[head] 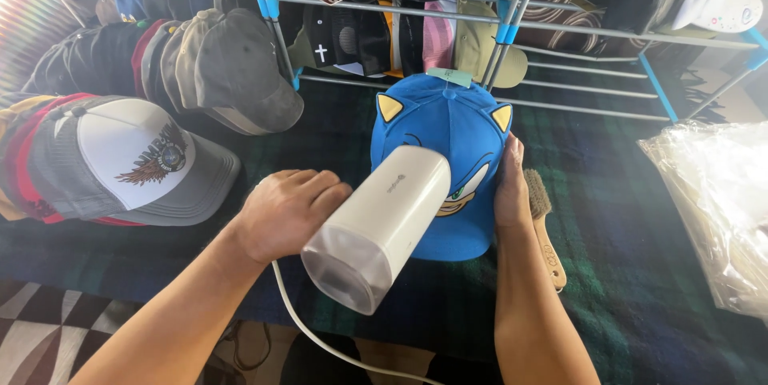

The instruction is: Using a hair dryer and a brush to clean and shape a blue Sonic the Hedgehog themed cap before placing it on a hat block.

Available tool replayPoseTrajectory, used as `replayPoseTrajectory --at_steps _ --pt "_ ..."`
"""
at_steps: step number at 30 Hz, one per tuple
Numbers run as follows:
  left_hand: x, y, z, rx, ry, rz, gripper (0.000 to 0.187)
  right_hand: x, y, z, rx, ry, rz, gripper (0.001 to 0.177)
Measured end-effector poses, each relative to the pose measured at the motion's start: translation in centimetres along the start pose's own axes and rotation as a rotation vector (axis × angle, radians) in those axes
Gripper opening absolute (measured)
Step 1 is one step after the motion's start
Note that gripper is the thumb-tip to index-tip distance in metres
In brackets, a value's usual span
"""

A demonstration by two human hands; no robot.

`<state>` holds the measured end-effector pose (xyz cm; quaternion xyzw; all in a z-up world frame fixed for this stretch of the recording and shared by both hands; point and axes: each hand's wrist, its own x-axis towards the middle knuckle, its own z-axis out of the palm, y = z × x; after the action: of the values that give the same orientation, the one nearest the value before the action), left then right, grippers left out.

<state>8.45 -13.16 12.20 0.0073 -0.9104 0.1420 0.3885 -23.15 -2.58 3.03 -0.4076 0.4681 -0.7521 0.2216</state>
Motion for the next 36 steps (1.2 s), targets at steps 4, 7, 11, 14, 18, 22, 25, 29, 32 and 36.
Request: replayPoseTrajectory --at_steps 4,7,11,14,18,22,25,29,32,36 --pt "0.3 -0.7 -0.7 -0.028 -0.008 -0.114 0.021 0.0 -3.0 2.2 0.055 0.003 0.069 0.065" --pt "3.7 -0.1 -3.8 -0.106 -0.051 -0.310 0.018 0.1 -3.3 2.1 0.023 -0.006 0.081 0.067" --pt "12.4 1.5 -8.8 -0.254 -0.778 -0.954 0.044 -0.2 -5.2 3.2 -0.046 0.088 0.244 0.070" --pt "16.6 2.0 -10.6 -0.243 -0.883 -0.986 0.017 -0.4 -6.5 4.0 -0.069 0.112 0.264 0.072" --pt "20.0 1.5 -10.7 -0.267 -0.869 -1.097 0.045 -0.3 -5.9 3.6 -0.028 0.079 0.249 0.070" --pt "21.6 0.0 -9.4 -0.209 -0.863 -1.107 0.034 -0.3 -6.3 3.5 -0.100 0.080 0.267 0.071" --pt "22.1 -1.6 -8.5 -0.182 -0.853 -1.141 0.039 -0.5 -6.8 4.0 -0.123 0.091 0.311 0.078" --pt "21.5 -3.8 -7.8 -0.258 -0.845 -1.286 0.058 -0.3 -5.7 3.3 -0.022 0.102 0.267 0.066" --pt "19.8 -6.1 -6.6 -0.349 -0.821 -1.395 0.066 -0.2 -5.5 3.2 -0.049 0.087 0.267 0.071" --pt "16.6 -7.5 -5.5 -0.462 -0.609 -1.477 0.061 0.0 -5.0 2.8 -0.015 0.086 0.285 0.074"
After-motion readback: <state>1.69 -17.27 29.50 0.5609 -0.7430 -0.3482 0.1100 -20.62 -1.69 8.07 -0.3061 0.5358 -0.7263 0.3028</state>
